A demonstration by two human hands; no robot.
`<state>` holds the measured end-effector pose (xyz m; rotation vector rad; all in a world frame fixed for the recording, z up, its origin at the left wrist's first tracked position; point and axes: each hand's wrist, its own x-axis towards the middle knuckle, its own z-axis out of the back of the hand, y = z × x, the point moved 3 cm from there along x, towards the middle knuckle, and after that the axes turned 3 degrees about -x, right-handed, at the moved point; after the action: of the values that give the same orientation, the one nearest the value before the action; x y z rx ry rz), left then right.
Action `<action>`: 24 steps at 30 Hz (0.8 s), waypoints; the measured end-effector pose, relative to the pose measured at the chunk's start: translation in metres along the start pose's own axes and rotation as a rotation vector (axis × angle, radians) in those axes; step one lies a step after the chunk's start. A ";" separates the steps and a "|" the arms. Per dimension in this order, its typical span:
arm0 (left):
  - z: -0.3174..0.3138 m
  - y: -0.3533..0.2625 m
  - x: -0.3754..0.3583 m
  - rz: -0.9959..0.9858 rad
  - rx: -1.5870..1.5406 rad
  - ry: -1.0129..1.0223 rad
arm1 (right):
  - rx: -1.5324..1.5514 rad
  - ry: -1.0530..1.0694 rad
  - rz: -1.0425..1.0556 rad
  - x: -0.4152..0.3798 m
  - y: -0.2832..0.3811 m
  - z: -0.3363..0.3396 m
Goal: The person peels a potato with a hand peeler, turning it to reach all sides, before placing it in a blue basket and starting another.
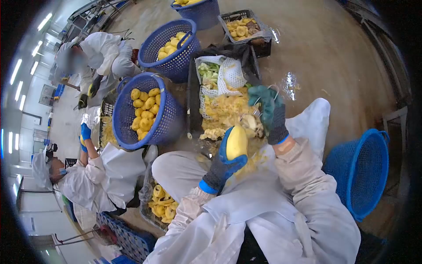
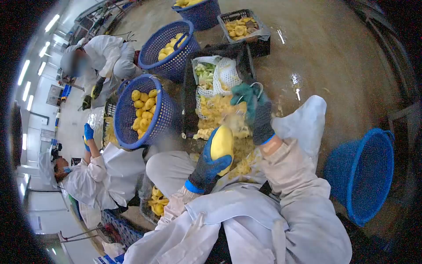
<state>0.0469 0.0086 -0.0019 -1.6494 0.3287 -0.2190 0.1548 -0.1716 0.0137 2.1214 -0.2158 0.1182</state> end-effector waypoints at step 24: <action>-0.023 -0.008 0.014 0.367 -1.090 -0.233 | -0.052 -0.232 -0.197 -0.020 -0.012 0.022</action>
<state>0.0535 -0.0167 0.0080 -2.5958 0.6245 0.5257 0.1373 -0.1820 -0.0113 2.0901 -0.1428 -0.2476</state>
